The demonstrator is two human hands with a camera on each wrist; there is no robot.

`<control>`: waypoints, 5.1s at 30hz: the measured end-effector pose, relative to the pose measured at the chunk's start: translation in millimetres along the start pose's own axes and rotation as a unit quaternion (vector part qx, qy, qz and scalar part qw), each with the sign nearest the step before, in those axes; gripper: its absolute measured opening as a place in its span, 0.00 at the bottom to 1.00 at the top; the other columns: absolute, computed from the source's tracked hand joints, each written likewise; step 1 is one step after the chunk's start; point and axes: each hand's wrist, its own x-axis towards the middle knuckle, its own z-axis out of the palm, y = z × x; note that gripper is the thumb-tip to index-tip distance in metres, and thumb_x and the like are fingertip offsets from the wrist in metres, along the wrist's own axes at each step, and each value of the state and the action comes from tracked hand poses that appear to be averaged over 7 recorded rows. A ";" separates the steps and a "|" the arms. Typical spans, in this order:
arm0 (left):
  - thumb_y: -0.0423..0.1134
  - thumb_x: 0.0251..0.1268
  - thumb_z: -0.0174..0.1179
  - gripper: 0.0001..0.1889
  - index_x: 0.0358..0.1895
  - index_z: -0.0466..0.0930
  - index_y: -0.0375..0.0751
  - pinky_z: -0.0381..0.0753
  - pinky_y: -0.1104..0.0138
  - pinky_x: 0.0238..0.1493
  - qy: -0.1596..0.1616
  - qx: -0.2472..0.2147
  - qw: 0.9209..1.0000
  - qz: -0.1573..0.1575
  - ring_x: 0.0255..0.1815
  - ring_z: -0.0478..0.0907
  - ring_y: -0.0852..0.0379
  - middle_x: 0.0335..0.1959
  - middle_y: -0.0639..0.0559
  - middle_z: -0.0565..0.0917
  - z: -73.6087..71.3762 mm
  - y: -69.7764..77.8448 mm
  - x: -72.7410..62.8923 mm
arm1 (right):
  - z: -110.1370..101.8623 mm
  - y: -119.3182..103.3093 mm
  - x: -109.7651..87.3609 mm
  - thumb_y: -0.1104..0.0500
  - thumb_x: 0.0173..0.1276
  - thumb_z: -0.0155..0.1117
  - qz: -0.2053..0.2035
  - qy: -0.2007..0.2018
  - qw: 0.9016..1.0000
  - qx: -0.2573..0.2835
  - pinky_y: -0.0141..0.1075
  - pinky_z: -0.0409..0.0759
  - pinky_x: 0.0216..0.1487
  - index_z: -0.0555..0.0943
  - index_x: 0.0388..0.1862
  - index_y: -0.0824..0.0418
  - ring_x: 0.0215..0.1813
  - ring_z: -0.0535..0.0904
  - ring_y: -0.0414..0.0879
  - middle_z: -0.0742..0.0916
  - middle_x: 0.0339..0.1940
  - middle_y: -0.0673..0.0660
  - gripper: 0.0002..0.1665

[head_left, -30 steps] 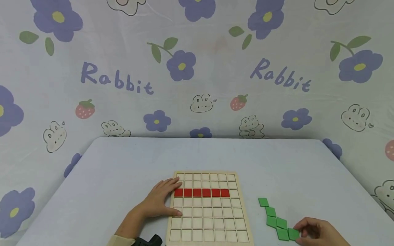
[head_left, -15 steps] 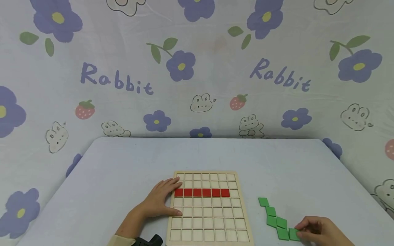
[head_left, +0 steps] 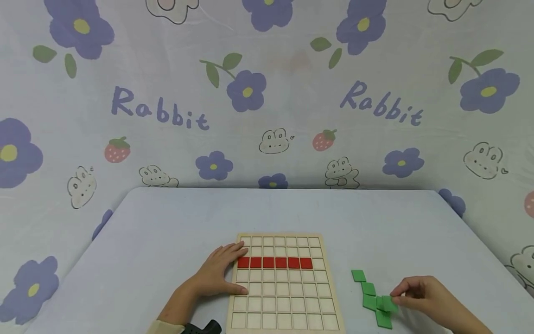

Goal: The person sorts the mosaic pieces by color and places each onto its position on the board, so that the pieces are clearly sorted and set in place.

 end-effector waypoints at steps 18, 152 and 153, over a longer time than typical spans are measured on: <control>0.64 0.40 0.69 0.51 0.70 0.60 0.46 0.46 0.43 0.72 -0.001 -0.002 1.000 -0.009 0.74 0.51 0.42 0.74 0.48 0.57 0.3 -1.5 -0.3 | 15.4 -36.5 36.0 0.56 0.61 0.65 -0.015 -0.002 1.000 0.007 0.28 0.73 0.25 0.83 0.36 0.66 0.25 0.71 0.33 0.83 0.27 0.50 0.13; 0.62 0.40 0.70 0.49 0.69 0.62 0.44 0.46 0.42 0.71 0.001 0.000 1.000 -0.016 0.73 0.52 0.40 0.73 0.46 0.58 0.3 7.3 -1.7 | 139.1 -143.0 155.7 0.60 0.58 0.68 -0.119 0.040 0.992 -0.018 0.27 0.64 0.22 0.86 0.28 0.57 0.23 0.65 0.39 0.81 0.27 0.49 0.02; 0.62 0.40 0.70 0.49 0.69 0.62 0.44 0.46 0.42 0.72 0.001 0.001 1.000 -0.017 0.73 0.52 0.40 0.73 0.46 0.58 0.3 7.1 -1.8 | 137.5 -142.2 153.6 0.60 0.58 0.68 -0.123 0.042 0.991 -0.021 0.27 0.64 0.22 0.86 0.28 0.57 0.23 0.65 0.38 0.81 0.27 0.49 0.02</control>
